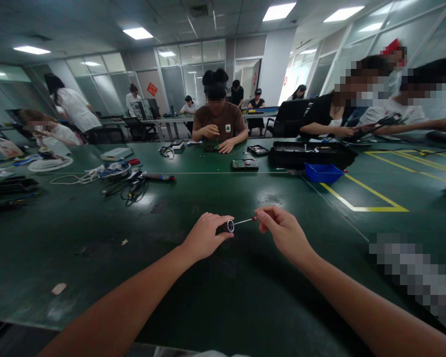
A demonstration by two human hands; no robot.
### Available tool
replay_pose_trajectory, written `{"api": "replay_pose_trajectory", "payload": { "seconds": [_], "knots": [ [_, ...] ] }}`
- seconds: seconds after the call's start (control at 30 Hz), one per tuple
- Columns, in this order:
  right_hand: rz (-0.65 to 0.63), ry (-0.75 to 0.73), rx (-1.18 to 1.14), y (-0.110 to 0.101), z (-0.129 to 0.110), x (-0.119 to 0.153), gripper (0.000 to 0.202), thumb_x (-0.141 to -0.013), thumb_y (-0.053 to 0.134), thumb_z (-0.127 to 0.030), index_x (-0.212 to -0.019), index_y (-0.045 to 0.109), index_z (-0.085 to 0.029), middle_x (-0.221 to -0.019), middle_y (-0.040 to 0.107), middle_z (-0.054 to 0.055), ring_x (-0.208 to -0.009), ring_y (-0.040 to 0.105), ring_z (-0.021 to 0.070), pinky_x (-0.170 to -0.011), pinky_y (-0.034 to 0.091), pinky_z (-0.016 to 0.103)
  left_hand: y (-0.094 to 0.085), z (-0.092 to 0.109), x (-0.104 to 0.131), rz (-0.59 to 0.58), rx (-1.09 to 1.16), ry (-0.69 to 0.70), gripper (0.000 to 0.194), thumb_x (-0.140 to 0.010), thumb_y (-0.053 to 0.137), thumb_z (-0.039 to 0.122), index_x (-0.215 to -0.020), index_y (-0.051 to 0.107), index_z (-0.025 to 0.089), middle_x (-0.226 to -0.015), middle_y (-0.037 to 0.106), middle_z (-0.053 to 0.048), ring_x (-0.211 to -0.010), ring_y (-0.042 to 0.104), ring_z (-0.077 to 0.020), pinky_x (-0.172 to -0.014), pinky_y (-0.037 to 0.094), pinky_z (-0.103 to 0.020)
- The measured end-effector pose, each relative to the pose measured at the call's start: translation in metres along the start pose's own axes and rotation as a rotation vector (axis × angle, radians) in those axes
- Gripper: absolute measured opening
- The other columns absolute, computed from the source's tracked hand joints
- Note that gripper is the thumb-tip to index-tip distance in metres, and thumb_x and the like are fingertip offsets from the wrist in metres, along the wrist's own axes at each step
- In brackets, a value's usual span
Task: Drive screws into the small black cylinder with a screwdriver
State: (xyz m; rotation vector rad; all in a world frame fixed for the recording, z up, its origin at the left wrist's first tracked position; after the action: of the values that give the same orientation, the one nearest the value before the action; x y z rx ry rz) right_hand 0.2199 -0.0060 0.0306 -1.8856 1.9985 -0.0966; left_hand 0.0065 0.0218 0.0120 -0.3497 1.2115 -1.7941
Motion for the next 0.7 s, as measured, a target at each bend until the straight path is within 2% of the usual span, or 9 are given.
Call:
{"api": "replay_pose_trajectory", "payload": {
  "seconds": [0.1,0.23,0.37,0.43,0.53,0.6,0.7],
  "knots": [
    [-0.043,-0.02,-0.056,0.0019,0.0006,0.0004,0.026,-0.089,0.055,-0.043,-0.095,0.066,-0.02,-0.074,0.064,0.002,-0.067,0.06,0.018,-0.064,0.048,0.032,0.0001,-0.0012,-0.0001,0.007,0.009,-0.011,0.039,-0.089,0.067,0.034,-0.127,0.061,0.026,-0.112,0.069,-0.004,-0.103,0.058,-0.0241,-0.094,0.043,-0.041],
    [-0.036,0.038,0.097,0.0031,0.0026,0.0028,0.034,-0.095,0.045,-0.049,-0.092,0.065,-0.021,-0.059,0.055,-0.002,-0.055,0.053,0.0172,-0.054,0.042,0.031,0.0008,-0.0014,-0.0002,0.015,0.016,0.002,0.039,-0.088,0.068,0.034,-0.127,0.062,0.027,-0.11,0.069,-0.003,-0.102,0.058,-0.0236,-0.094,0.042,-0.041],
    [-0.02,-0.034,0.117,0.0048,0.0031,0.0042,0.028,-0.095,0.046,-0.041,-0.111,0.061,-0.022,-0.077,0.062,0.001,-0.069,0.06,0.0195,-0.062,0.047,0.033,-0.0001,-0.0005,-0.0007,0.011,0.009,-0.005,0.038,-0.088,0.068,0.032,-0.126,0.062,0.026,-0.108,0.07,-0.004,-0.101,0.059,-0.0232,-0.095,0.042,-0.041],
    [-0.023,-0.049,0.099,0.0056,0.0044,0.0042,0.029,-0.095,0.046,-0.038,-0.117,0.058,-0.023,-0.079,0.062,0.001,-0.072,0.06,0.0195,-0.065,0.047,0.033,-0.0008,-0.0004,-0.0008,0.006,0.009,-0.018,0.038,-0.089,0.067,0.033,-0.126,0.062,0.026,-0.109,0.069,-0.005,-0.102,0.058,-0.0236,-0.095,0.043,-0.041],
    [-0.022,-0.008,0.118,0.0056,0.0059,0.0036,0.032,-0.097,0.041,-0.044,-0.108,0.063,-0.023,-0.071,0.06,0.0,-0.066,0.059,0.019,-0.06,0.045,0.032,-0.0004,-0.0009,-0.0005,0.011,0.013,-0.021,0.039,-0.089,0.067,0.035,-0.127,0.062,0.026,-0.11,0.069,-0.005,-0.102,0.058,-0.0238,-0.095,0.043,-0.042],
    [-0.009,0.019,0.162,0.005,0.0056,0.0033,0.037,-0.097,0.04,-0.049,-0.102,0.066,-0.023,-0.073,0.062,0.002,-0.063,0.059,0.0191,-0.058,0.045,0.032,0.0007,-0.0016,-0.0002,0.02,0.012,-0.01,0.039,-0.089,0.068,0.035,-0.126,0.062,0.027,-0.108,0.069,-0.004,-0.101,0.058,-0.0233,-0.094,0.043,-0.041],
    [-0.014,0.009,0.157,0.005,0.0047,0.0036,0.035,-0.096,0.043,-0.047,-0.115,0.061,-0.024,-0.082,0.065,0.003,-0.069,0.061,0.0203,-0.06,0.046,0.033,0.0021,-0.0024,0.0002,0.027,0.008,0.006,0.04,-0.088,0.069,0.033,-0.126,0.062,0.028,-0.107,0.069,-0.002,-0.1,0.059,-0.0227,-0.093,0.043,-0.04]
  ]
}}
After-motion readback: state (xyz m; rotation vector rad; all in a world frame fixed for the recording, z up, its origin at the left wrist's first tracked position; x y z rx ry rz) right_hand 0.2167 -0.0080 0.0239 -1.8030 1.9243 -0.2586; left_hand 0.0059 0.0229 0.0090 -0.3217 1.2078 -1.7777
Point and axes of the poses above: each hand's wrist, its own x-axis away from the middle knuckle, its own y-axis out of the palm, z = x × y, the point moved 3 cm from there along -x, towards the middle knuckle
